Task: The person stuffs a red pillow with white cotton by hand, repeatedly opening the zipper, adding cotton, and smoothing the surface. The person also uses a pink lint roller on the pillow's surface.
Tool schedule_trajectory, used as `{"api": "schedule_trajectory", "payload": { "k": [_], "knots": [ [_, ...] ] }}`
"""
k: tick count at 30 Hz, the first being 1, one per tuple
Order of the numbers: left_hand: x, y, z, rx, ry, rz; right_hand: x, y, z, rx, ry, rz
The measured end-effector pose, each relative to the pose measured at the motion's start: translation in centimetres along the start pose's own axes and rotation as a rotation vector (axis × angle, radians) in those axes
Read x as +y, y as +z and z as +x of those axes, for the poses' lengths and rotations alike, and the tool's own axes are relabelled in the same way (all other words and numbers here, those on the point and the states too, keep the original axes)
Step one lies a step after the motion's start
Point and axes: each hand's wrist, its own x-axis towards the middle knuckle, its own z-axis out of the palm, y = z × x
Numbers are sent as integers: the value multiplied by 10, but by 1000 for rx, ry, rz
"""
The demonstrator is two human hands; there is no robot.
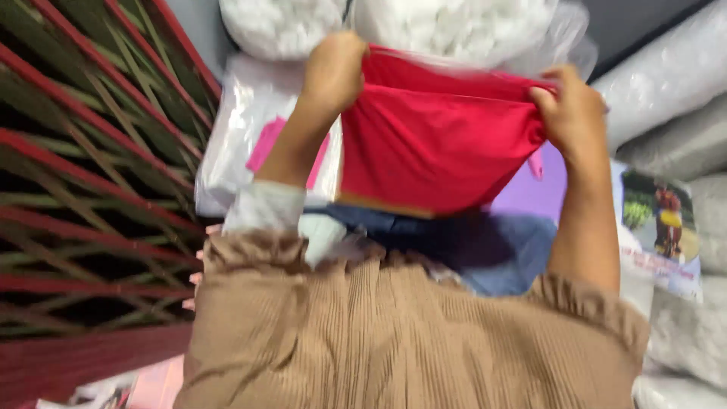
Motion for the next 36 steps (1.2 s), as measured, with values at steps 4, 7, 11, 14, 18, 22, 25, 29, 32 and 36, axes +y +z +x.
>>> {"api": "schedule_trajectory", "payload": {
  "k": [4,7,11,14,18,22,25,29,32,36],
  "knots": [
    [20,-10,-16,7,25,-87,-4,-24,-14,160,-81,148],
    [10,-4,2,71,94,72,-6,-24,-5,-139,-72,70],
    [10,-3,-12,105,95,-248,-20,-26,-18,-66,-71,193],
    [4,14,-37,105,227,-277,-11,-11,-32,-65,-188,85],
    [38,1,-39,18,200,-377,17,-3,-16,-20,-404,-101],
    [21,-6,4,322,281,-449,-1,-24,7,-205,-343,53],
    [21,20,-18,168,169,-445,7,-11,6,-470,-263,-134],
    [16,17,5,116,126,-272,38,-38,24,-62,-436,-679],
    [13,13,10,64,78,-115,42,-34,24,188,-401,-706],
    [10,4,22,-1,25,120,56,-6,22,109,-259,-737]
  ]
}}
